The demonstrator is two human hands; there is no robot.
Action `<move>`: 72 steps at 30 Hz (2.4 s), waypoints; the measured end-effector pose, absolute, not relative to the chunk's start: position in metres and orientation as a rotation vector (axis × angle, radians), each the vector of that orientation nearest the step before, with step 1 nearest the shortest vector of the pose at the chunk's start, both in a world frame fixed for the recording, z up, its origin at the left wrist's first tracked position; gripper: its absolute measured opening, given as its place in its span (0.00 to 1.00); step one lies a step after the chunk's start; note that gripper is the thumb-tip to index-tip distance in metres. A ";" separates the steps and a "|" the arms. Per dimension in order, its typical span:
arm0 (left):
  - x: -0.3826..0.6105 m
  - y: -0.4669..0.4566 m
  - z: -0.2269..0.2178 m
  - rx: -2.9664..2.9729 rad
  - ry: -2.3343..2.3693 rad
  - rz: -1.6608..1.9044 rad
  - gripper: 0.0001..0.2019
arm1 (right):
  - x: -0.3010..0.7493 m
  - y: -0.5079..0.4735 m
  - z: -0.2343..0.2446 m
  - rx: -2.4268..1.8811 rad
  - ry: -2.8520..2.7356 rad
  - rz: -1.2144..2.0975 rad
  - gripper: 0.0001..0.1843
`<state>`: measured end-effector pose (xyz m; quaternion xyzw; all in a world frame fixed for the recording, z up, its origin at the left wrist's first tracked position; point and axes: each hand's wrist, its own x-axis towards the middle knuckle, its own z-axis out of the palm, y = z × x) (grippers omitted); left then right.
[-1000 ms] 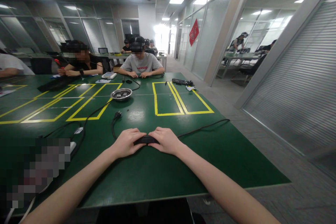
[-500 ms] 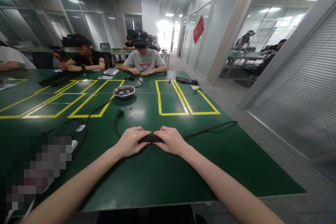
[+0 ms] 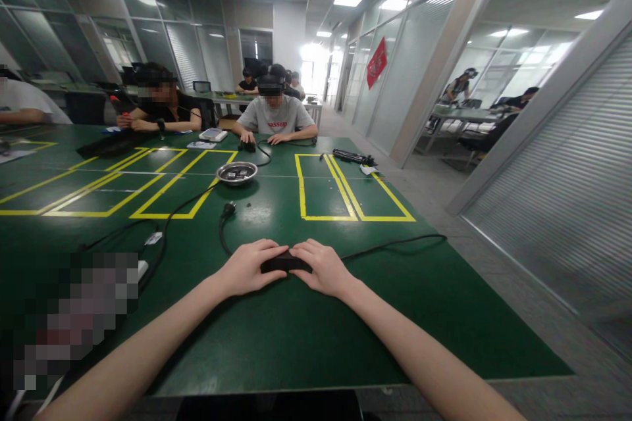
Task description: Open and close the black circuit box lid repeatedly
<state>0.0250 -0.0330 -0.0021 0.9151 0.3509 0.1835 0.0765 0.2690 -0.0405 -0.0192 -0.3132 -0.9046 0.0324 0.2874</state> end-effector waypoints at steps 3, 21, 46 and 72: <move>0.026 -0.036 0.000 2.650 1.150 0.488 0.26 | 0.268 -0.045 -0.017 -0.917 -2.442 0.203 0.19; 0.028 -0.041 0.016 2.382 1.149 0.432 0.13 | 0.260 -0.057 -0.004 -1.134 -2.232 0.667 0.17; 0.036 -0.044 0.007 2.577 0.941 1.043 0.24 | 0.330 -0.020 -0.001 -1.410 -1.920 0.051 0.26; 0.036 -0.042 0.001 2.423 0.915 0.688 0.10 | 0.449 0.030 -0.033 -2.187 -1.434 -0.163 0.28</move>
